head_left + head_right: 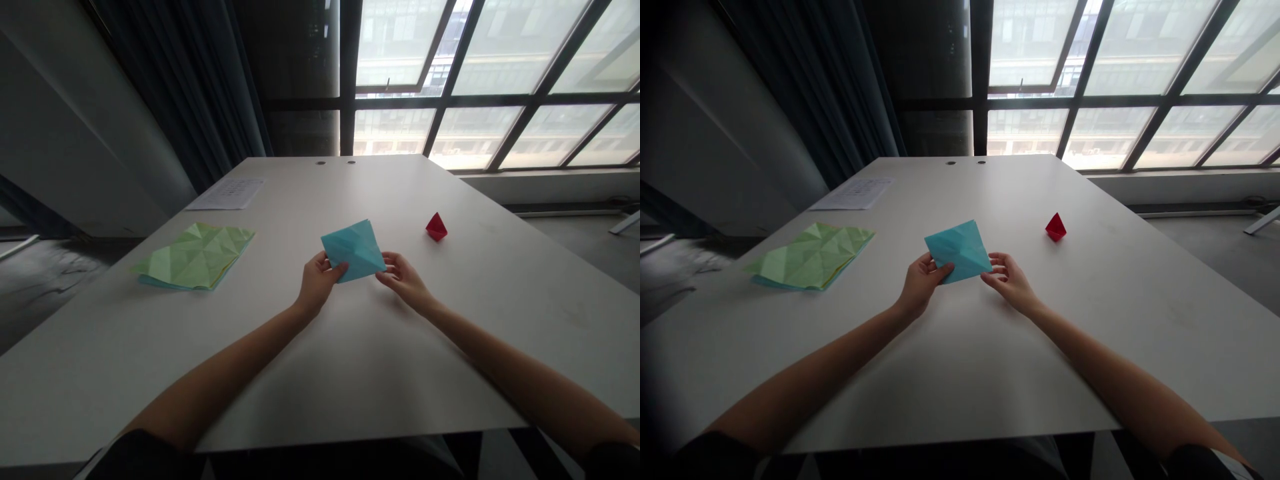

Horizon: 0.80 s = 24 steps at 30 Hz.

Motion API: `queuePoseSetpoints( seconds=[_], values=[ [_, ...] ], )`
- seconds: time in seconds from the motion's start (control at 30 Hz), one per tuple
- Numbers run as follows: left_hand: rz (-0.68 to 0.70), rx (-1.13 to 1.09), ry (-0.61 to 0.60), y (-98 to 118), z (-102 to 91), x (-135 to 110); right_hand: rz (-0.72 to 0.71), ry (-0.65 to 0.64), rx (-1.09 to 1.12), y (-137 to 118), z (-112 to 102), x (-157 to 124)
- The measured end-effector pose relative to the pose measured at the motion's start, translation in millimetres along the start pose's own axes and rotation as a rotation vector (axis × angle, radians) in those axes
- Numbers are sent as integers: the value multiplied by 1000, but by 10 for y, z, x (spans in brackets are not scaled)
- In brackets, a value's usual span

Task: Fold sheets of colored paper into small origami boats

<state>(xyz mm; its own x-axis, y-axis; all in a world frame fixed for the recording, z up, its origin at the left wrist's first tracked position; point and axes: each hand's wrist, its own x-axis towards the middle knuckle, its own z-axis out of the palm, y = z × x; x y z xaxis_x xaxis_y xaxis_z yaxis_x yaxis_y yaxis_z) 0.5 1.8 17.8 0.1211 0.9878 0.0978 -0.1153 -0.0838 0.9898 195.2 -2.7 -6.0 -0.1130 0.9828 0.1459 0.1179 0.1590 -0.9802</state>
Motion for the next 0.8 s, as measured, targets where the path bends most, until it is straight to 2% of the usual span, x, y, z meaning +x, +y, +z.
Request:
queuePoseSetpoints(
  seconds=[0.1,0.2,0.33,0.4,0.53,0.6,0.8],
  values=[
    [-189,-150,-59,-51,40,-27,-1,-114,62,-21,4,-8],
    [-245,-48,-136,-102,15,-24,13,-115,16,-35,-49,13],
    [-51,279,-67,-174,-95,52,34,-136,-266,4,-199,81],
    [31,456,-79,-198,-149,90,32,-161,-463,35,-265,104],
    [93,752,-144,-208,-208,124,-155,-147,-844,110,-322,113],
    [131,841,-178,-211,-218,130,-239,-138,-901,154,-326,116],
    [349,1007,-213,-272,-248,147,-309,-155,-834,200,-327,136]
  ],
)
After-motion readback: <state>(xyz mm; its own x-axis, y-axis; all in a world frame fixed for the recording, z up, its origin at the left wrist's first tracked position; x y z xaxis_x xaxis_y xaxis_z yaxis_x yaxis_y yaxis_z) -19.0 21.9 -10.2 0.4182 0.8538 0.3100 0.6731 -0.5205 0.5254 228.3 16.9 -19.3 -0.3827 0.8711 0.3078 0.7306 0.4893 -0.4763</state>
